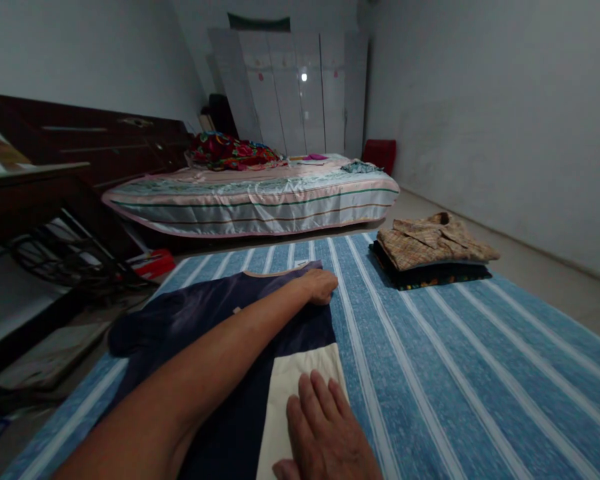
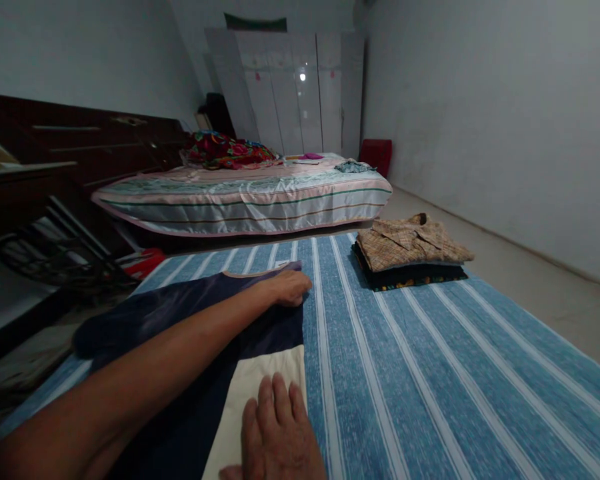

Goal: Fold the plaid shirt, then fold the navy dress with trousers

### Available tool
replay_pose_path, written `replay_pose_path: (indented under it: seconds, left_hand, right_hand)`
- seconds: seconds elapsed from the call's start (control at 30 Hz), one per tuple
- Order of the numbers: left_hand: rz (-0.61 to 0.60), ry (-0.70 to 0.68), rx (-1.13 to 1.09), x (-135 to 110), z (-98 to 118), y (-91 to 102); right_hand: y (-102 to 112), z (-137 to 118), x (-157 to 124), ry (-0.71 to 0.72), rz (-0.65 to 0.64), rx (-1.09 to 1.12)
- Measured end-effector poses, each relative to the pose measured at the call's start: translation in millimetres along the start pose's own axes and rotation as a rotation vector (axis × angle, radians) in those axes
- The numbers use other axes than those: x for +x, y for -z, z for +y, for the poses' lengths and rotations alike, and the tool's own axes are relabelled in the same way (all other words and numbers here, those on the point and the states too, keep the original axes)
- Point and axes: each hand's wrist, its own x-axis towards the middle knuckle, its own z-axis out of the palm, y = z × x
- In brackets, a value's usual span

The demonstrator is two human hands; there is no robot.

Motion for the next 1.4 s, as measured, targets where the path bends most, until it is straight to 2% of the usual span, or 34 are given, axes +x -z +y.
replay_pose_path:
  seconds: [0.23,0.4,0.53,0.73,1.03,1.23,1.4]
  left_hand:
    - [0.161,0.084,-0.064,-20.0,-2.6,-22.1]
    - [0.334,0.102,-0.294,-52.4,4.2,-41.3]
    - [0.232,0.096,-0.402,-69.1,23.7,-57.2]
    - [0.110,0.171,-0.392,-65.5,37.7,-64.5]
    - [0.072,0.251,-0.387,-62.8,39.4,-62.0]
    - [0.057,0.292,-0.433,-70.6,53.6,-50.4]
    - [0.043,0.262,-0.436,-72.6,63.5,-58.4]
  right_hand:
    - [7.0,-3.5,1.8,-0.026,-0.023,-0.001]
    - [10.2,-3.8,4.6,-0.043,-0.088,0.015]
    - [12.0,-3.6,4.9,-0.029,-0.090,0.016]
    - [9.1,-3.4,3.8,-0.028,-0.066,-0.002]
    - [3.8,-2.8,4.1,-0.036,-0.068,-0.013]
    - [0.6,0.0,4.7,-0.027,-0.061,-0.007]
    - [-0.1,-1.6,6.7,-0.051,-0.084,-0.013]
